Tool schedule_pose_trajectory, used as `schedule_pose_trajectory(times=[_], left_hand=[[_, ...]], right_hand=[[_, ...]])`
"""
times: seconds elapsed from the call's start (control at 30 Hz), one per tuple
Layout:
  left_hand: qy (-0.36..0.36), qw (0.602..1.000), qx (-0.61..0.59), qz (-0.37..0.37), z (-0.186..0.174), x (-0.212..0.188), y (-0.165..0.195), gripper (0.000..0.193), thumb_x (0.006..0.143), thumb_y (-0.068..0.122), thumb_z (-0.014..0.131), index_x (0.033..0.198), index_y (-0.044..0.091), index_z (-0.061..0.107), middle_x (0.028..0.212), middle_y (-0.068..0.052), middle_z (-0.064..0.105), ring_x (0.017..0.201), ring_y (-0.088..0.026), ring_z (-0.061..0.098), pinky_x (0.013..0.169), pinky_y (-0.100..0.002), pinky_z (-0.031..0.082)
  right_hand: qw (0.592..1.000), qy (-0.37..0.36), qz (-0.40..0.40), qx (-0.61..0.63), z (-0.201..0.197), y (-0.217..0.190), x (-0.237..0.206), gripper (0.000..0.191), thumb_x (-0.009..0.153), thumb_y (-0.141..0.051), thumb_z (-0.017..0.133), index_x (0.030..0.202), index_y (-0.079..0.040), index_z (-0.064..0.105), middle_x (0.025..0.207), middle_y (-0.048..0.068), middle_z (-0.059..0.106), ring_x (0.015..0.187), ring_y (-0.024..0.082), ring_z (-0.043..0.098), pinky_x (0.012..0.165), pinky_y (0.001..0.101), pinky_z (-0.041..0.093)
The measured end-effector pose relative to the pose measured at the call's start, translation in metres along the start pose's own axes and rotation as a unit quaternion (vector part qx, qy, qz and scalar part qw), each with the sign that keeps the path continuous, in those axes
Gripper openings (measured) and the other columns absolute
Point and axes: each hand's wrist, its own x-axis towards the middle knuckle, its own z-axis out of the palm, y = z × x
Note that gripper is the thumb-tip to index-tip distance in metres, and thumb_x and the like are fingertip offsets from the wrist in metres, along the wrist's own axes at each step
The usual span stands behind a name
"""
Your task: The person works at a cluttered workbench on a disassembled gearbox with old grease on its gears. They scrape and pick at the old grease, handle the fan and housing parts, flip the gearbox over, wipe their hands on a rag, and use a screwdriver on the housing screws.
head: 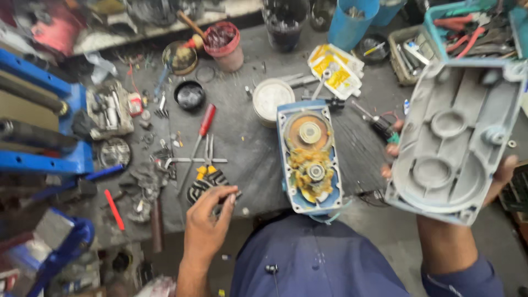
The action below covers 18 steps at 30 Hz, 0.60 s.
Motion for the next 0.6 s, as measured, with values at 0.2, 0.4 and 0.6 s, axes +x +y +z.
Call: schedule_pose_trajectory(times=[0.2,0.4,0.6], left_hand=[[-0.051,0.998,-0.009,0.044,-0.028,0.019,-0.022,0.024,0.09,0.006,0.07,0.114,0.005,0.071,0.112,-0.01,0.074,0.091,-0.019,0.072,0.082,-0.03,0.057],[-0.092,0.987,-0.05,0.121,-0.041,0.039,-0.031,0.025,0.091,0.005,0.069,0.116,0.004,0.069,0.117,-0.01,0.072,0.093,-0.019,0.072,0.082,-0.03,0.057],[-0.166,0.966,-0.112,0.165,-0.044,0.056,-0.019,0.03,0.093,0.015,0.07,0.121,0.005,0.069,0.118,-0.011,0.073,0.096,-0.018,0.074,0.083,-0.031,0.059]], right_hand=[[1.0,-0.007,0.01,0.008,0.029,0.018,-0.038,0.123,0.069,-0.072,0.072,0.162,-0.008,0.024,0.156,0.03,0.037,0.131,0.048,0.048,0.098,0.0657,0.044],[0.999,-0.009,0.0,0.032,0.056,0.041,-0.067,0.116,0.068,-0.059,0.079,0.16,-0.01,0.028,0.156,0.029,0.039,0.135,0.047,0.049,0.103,0.061,0.045],[0.997,-0.07,-0.003,-0.029,0.086,0.037,-0.083,0.111,0.067,-0.046,0.086,0.158,-0.012,0.032,0.156,0.028,0.041,0.139,0.046,0.049,0.108,0.0563,0.045]])
